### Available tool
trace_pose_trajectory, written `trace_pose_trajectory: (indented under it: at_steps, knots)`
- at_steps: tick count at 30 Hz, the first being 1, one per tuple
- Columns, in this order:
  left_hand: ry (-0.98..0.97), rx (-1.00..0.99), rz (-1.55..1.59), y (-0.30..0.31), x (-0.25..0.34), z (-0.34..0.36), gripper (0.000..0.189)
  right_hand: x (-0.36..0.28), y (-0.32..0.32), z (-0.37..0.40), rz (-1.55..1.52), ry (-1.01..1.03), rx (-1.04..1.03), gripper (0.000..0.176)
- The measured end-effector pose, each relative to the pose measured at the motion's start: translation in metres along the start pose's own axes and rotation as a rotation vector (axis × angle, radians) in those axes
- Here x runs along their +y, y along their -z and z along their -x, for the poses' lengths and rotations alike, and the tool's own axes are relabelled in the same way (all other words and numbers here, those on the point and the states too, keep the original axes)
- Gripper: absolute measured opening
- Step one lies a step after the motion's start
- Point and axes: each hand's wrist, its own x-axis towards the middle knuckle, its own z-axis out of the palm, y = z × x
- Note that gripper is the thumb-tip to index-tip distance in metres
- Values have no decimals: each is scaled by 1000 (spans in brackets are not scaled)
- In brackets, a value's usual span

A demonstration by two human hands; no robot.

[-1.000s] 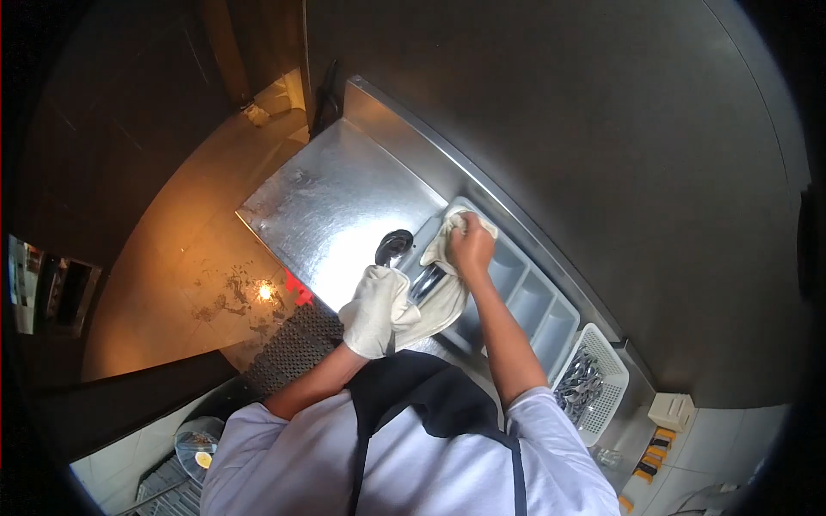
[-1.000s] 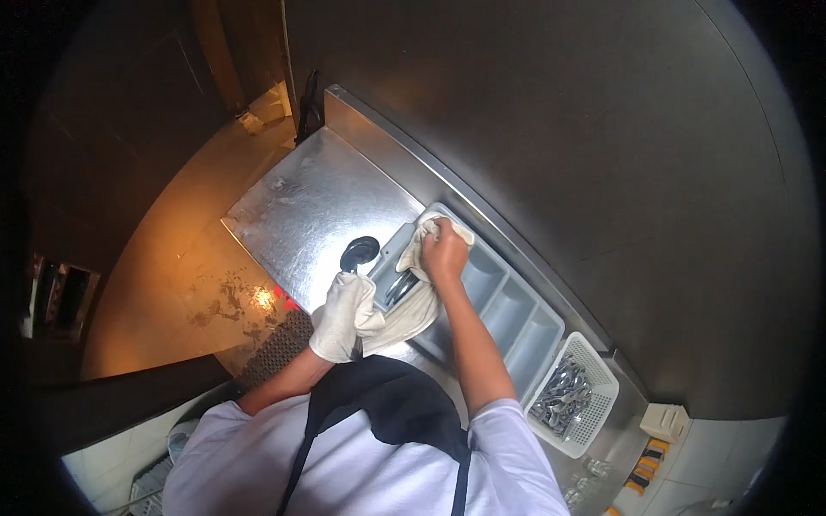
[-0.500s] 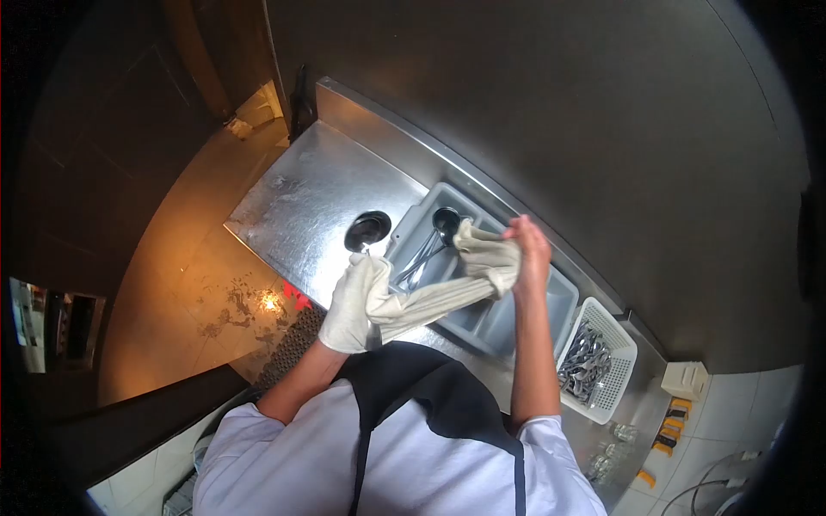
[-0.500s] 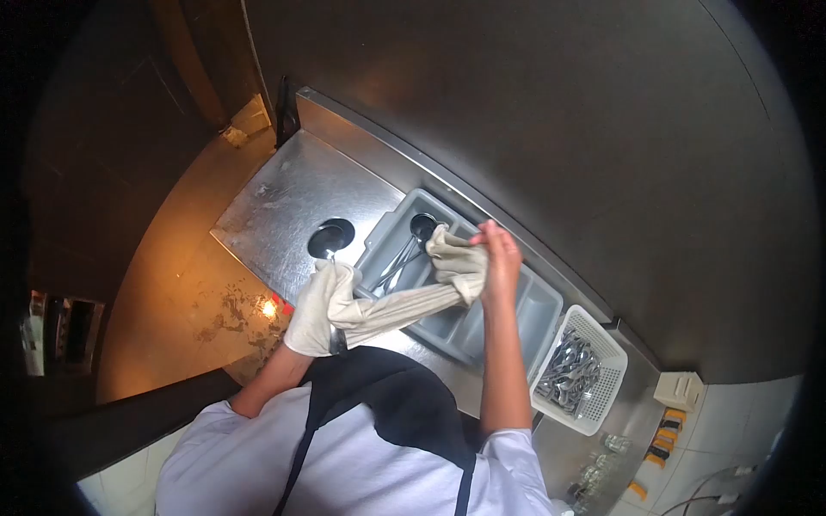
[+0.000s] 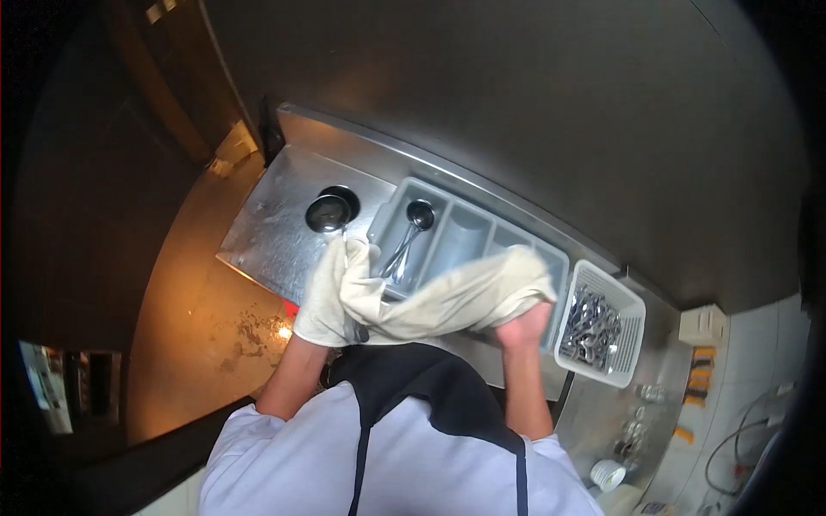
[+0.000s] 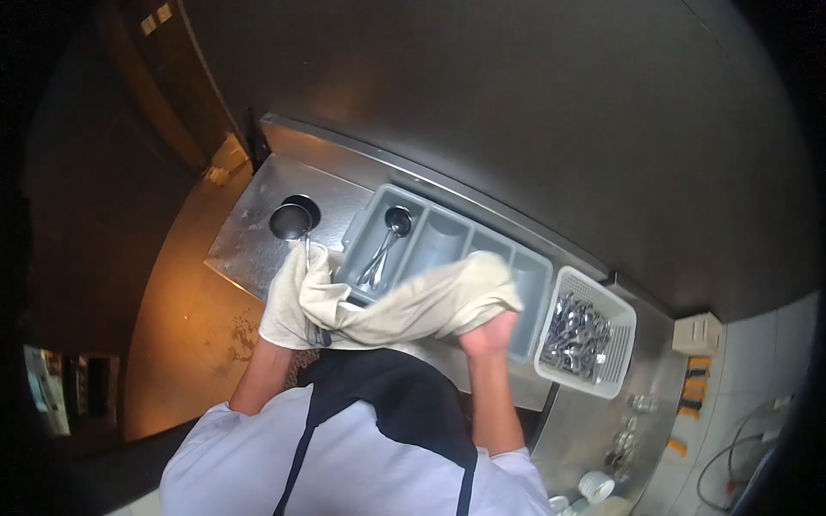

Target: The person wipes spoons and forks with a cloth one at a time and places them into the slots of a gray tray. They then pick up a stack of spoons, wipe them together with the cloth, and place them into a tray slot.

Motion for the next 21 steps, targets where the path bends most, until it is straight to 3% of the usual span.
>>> trace_pose_trajectory:
  at_steps: [3, 6, 7, 9, 11, 14, 17, 18, 21]
  knots:
    - [19, -85, -27, -1, 2, -5, 44, -31, -11, 16, -59, 154, -187, 57]
    - [-22, -97, -252, -14, -9, -5, 40, -42, 7, 20, 90, 235, -156, 55]
    - [64, -165, -257, -22, -6, -3, 37, -43, 9, 24, 182, 255, -133, 54]
    - [3, -220, -466, -30, -17, -1, 37, -48, 14, 34, 480, 283, -114, 53]
    - [-179, -246, -1047, -26, -31, 1, 33, -39, 17, 33, 823, 267, -134, 52]
    - [7, -462, -913, -68, -34, 12, 14, -14, 27, 15, 1134, 226, -258, 51]
    - [-350, -611, -1473, -48, -64, 2, 12, 22, 43, -17, 1242, 176, -393, 50]
    - [-398, -585, -1466, -45, -66, 3, 20, 28, 51, -26, 1248, 169, -410, 50]
    - [-677, -536, -1647, -45, -70, 7, 22, 33, 62, -32, 1134, 221, -350, 49]
